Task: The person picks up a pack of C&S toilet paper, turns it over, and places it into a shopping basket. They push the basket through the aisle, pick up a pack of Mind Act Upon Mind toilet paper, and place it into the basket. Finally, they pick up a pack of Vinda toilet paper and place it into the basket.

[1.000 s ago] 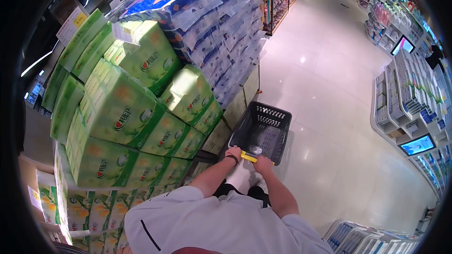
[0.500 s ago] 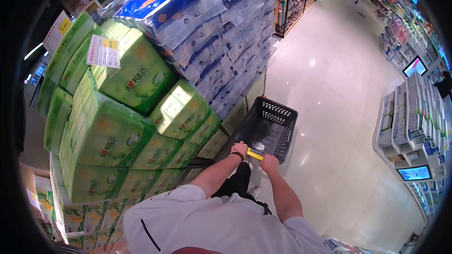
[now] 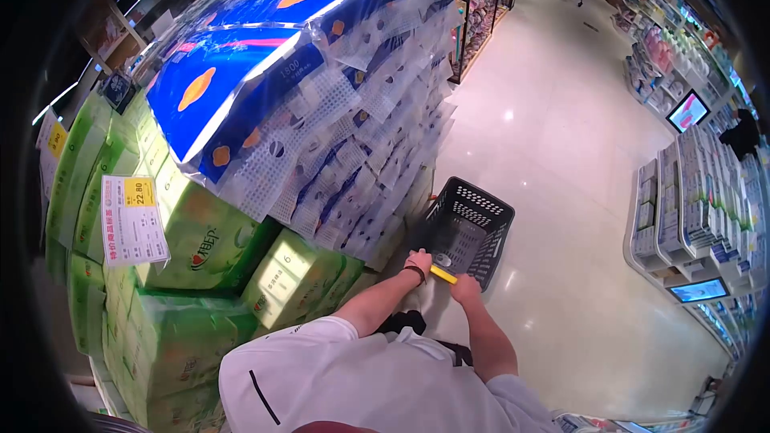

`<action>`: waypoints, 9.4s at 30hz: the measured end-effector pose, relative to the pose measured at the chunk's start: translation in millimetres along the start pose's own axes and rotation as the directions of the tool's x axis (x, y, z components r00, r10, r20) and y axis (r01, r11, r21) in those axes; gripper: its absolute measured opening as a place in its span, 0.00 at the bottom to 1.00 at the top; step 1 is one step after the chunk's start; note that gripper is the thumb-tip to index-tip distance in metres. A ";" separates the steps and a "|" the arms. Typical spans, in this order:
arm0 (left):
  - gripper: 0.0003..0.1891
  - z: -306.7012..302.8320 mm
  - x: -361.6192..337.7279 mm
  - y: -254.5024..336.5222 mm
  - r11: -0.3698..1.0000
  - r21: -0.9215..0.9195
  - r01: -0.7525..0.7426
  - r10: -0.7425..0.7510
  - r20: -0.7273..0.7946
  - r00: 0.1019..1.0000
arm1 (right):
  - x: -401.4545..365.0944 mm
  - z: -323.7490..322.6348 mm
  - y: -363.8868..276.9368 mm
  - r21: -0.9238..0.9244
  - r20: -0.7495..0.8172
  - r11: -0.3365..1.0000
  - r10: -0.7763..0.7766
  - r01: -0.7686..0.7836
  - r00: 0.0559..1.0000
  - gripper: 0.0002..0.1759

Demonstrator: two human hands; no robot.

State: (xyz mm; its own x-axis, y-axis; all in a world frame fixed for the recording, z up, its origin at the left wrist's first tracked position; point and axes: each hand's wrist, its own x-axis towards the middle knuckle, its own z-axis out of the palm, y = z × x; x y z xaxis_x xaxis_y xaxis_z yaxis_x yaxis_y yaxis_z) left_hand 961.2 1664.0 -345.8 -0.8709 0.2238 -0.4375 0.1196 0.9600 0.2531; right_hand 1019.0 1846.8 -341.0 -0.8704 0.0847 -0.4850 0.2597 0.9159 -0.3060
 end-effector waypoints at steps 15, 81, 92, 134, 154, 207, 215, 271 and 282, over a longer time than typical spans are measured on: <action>0.47 16.4 -7.8 9.8 0.744 -0.665 -0.072 -0.091 -0.207 0.974 | 118.2 -96.7 26.7 -0.053 -0.025 0.990 -0.130 0.128 0.991 0.17; 0.37 -333.6 -284.4 82.5 0.450 -0.417 -0.790 -0.805 -0.572 -0.156 | -61.4 -442.9 -218.1 0.672 -0.487 -0.457 -0.865 0.582 -0.117 0.12; 0.38 -390.9 -295.6 46.5 -0.052 -0.489 -0.871 -0.754 -0.552 0.355 | 9.0 -429.3 -233.5 0.852 -0.465 -0.355 -0.850 0.384 0.247 0.28; 0.44 -322.7 -287.7 22.0 0.383 -0.453 -0.805 -0.684 -0.725 0.083 | -25.4 -398.7 -221.6 0.527 -0.284 -0.471 -0.882 0.707 -0.376 0.59; 0.28 -434.3 -145.4 11.5 -0.257 -0.265 -0.929 -0.532 -0.764 0.365 | -151.8 -555.8 -318.5 -0.491 -0.443 -0.678 -0.345 0.546 -0.827 0.31; 0.26 -313.6 -157.7 71.8 0.172 -0.605 -0.777 -0.669 -0.651 0.359 | 151.9 -471.9 -113.7 0.947 -0.267 -0.165 -0.883 0.277 0.387 0.71; 0.25 -214.3 -192.4 111.6 0.053 -0.772 -0.634 -0.669 -0.498 0.551 | 165.9 -442.5 -31.9 0.947 0.007 0.162 -0.875 0.278 0.485 0.69; 0.23 -173.6 -159.2 125.8 -0.151 -0.919 -0.365 -0.443 -0.267 0.856 | 130.6 -460.5 -15.7 0.806 -0.519 -0.091 -0.582 0.585 0.626 0.38; 0.23 -235.7 -57.6 108.1 -0.419 -0.908 -0.027 0.172 -0.108 0.979 | 49.6 -488.8 -93.0 0.065 -0.206 0.197 -0.957 0.978 0.206 0.37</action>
State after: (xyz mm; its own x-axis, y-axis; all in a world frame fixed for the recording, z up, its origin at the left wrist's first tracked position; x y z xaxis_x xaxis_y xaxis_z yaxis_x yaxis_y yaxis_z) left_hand 911.9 1715.3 -89.9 -0.8839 0.3658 -0.2913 -0.4591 -0.5606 0.6892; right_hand 747.3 1957.6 63.8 -0.5137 -0.7782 0.3613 -0.7733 0.2375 -0.5880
